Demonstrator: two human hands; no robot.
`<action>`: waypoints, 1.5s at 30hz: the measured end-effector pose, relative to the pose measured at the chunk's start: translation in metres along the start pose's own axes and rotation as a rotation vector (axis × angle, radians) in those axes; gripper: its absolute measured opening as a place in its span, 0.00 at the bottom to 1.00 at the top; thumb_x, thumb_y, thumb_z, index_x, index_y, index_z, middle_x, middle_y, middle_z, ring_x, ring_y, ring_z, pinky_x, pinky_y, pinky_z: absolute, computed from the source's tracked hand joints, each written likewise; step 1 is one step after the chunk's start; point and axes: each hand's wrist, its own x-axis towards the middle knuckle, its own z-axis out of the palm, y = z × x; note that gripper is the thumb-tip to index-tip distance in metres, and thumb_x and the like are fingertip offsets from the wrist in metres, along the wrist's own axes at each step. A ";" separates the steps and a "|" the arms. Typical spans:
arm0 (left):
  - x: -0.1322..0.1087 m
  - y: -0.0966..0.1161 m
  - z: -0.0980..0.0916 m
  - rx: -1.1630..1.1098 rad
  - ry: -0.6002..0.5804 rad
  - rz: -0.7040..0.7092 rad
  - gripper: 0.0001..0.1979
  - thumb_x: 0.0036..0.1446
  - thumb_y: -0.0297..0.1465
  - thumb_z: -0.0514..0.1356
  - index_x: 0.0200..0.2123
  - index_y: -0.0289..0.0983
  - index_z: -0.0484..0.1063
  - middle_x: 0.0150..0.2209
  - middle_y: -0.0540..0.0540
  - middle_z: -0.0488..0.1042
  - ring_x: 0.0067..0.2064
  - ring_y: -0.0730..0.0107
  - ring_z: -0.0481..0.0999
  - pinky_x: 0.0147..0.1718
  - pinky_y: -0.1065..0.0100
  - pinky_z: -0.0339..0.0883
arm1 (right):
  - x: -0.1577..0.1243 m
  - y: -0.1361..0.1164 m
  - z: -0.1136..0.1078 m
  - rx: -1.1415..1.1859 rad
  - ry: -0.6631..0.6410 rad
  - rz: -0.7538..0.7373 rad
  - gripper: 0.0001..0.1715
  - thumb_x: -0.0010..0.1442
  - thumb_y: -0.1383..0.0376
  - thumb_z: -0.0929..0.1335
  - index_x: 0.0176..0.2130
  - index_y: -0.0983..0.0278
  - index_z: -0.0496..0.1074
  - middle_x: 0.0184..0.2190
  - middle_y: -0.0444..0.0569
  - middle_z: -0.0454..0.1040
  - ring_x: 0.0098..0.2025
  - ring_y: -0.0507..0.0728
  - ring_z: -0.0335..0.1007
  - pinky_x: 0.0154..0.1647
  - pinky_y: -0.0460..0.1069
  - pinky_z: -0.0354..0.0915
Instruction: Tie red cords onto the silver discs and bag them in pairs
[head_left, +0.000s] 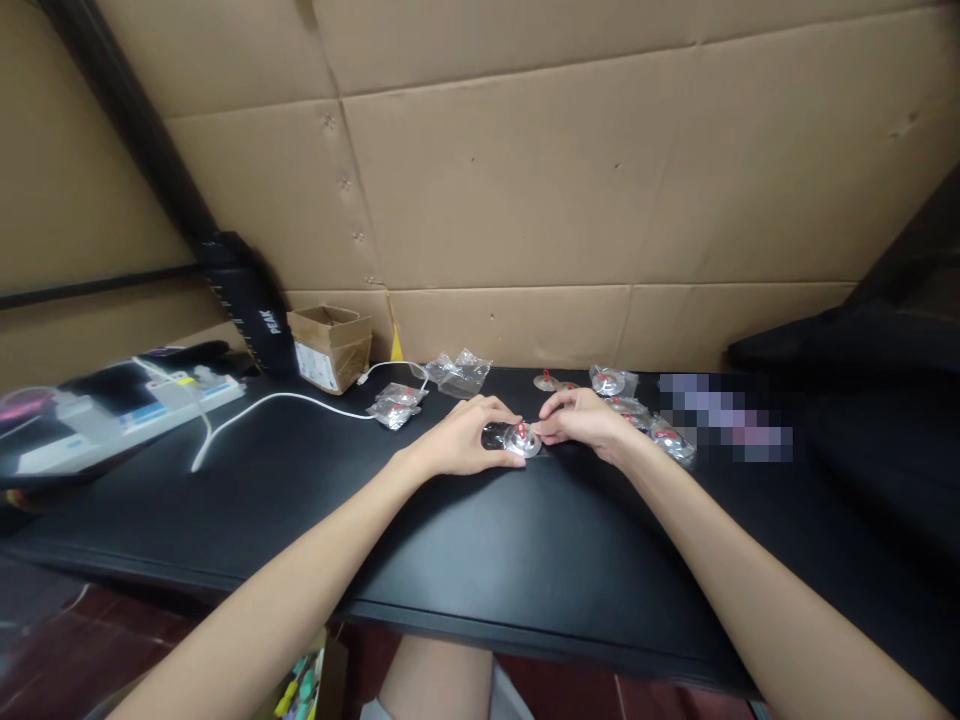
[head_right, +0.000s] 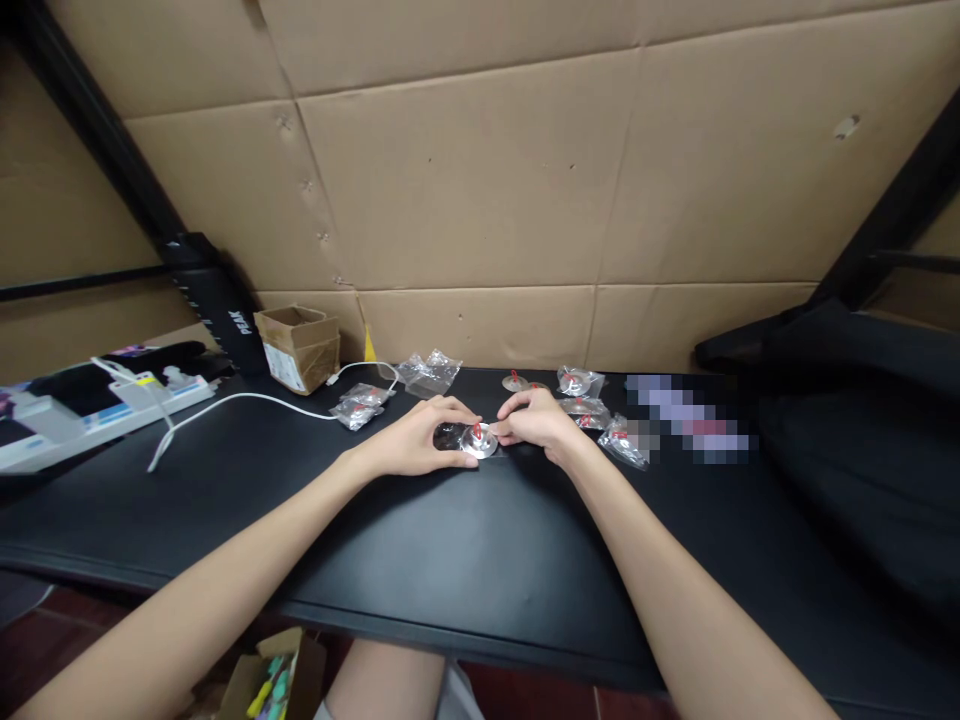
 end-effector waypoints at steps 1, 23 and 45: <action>0.000 0.000 0.000 0.002 0.005 -0.002 0.28 0.55 0.47 0.72 0.56 0.43 0.78 0.54 0.41 0.77 0.55 0.54 0.75 0.59 0.53 0.64 | 0.000 0.000 0.000 0.002 0.001 0.000 0.14 0.53 0.82 0.75 0.27 0.67 0.71 0.21 0.51 0.78 0.23 0.53 0.78 0.28 0.44 0.77; 0.002 0.003 0.005 0.000 0.040 -0.002 0.23 0.56 0.45 0.72 0.52 0.42 0.81 0.50 0.42 0.78 0.52 0.56 0.76 0.55 0.56 0.68 | -0.004 0.005 0.020 -0.059 0.082 -0.104 0.16 0.48 0.82 0.73 0.23 0.65 0.69 0.20 0.47 0.77 0.24 0.55 0.78 0.30 0.46 0.77; 0.004 0.006 0.003 -0.053 0.144 -0.101 0.15 0.59 0.41 0.70 0.46 0.41 0.85 0.39 0.44 0.79 0.35 0.68 0.75 0.38 0.64 0.70 | -0.001 0.004 0.014 -0.053 0.111 -0.061 0.21 0.46 0.83 0.74 0.23 0.61 0.64 0.18 0.47 0.76 0.24 0.56 0.77 0.29 0.47 0.77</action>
